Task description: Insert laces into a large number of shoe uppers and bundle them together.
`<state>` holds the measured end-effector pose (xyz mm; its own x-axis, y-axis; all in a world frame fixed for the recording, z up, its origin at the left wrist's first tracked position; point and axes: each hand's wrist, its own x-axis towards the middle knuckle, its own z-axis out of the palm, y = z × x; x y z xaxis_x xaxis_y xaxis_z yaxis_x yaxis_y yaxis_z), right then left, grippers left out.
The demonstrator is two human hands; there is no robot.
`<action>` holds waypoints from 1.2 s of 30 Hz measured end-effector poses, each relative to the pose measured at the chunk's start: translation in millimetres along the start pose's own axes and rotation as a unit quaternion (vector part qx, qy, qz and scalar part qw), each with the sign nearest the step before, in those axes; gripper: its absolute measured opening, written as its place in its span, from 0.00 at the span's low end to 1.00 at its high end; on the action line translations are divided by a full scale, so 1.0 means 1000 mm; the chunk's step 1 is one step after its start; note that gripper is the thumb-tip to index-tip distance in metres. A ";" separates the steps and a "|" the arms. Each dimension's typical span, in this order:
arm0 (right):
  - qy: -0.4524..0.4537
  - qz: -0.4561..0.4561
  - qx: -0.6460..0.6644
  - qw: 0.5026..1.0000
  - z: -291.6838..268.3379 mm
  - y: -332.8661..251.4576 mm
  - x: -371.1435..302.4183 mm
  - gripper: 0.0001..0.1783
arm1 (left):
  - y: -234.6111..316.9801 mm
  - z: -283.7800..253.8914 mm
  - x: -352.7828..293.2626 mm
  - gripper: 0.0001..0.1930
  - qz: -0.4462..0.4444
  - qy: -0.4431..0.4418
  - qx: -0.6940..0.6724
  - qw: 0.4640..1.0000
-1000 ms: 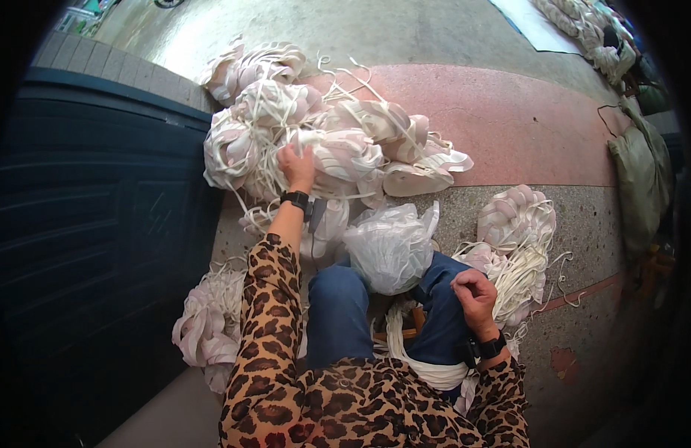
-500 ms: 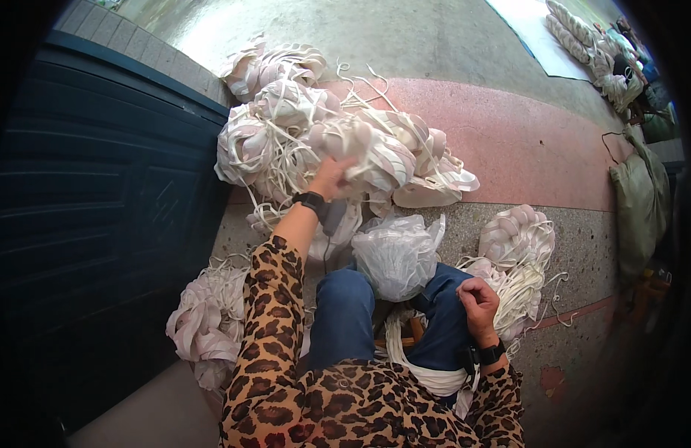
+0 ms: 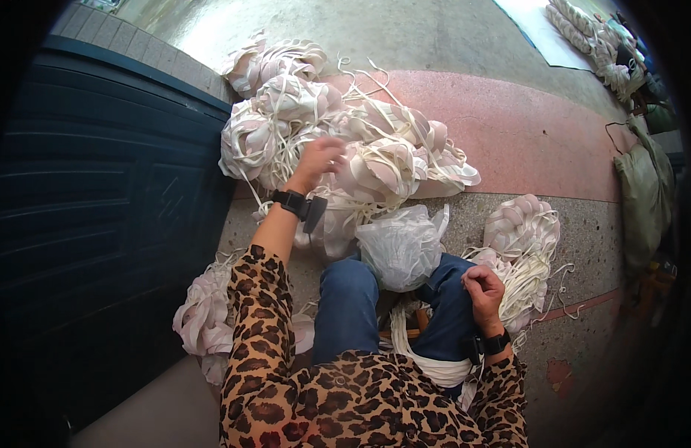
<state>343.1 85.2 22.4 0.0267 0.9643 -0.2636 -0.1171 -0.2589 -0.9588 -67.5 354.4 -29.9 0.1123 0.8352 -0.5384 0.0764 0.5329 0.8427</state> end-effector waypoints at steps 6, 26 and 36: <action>-0.019 -0.008 0.008 1.000 0.000 0.000 0.010 0.04 | -0.112 -0.061 -0.004 0.15 -0.162 0.048 0.173 0.970; -0.004 -0.006 0.004 1.000 0.003 0.004 0.007 0.05 | -0.235 -0.135 -0.038 0.22 -0.066 0.134 0.549 0.822; -0.012 -0.016 -0.016 1.000 0.010 0.001 0.013 0.04 | -0.279 -0.065 -0.122 0.24 -0.054 -0.141 0.504 0.850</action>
<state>333.9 97.6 19.1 0.0059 0.9732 -0.2297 -0.0838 -0.2285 -0.9699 -166.9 112.1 -199.3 0.2736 0.6469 -0.7118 0.8961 0.0975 0.4331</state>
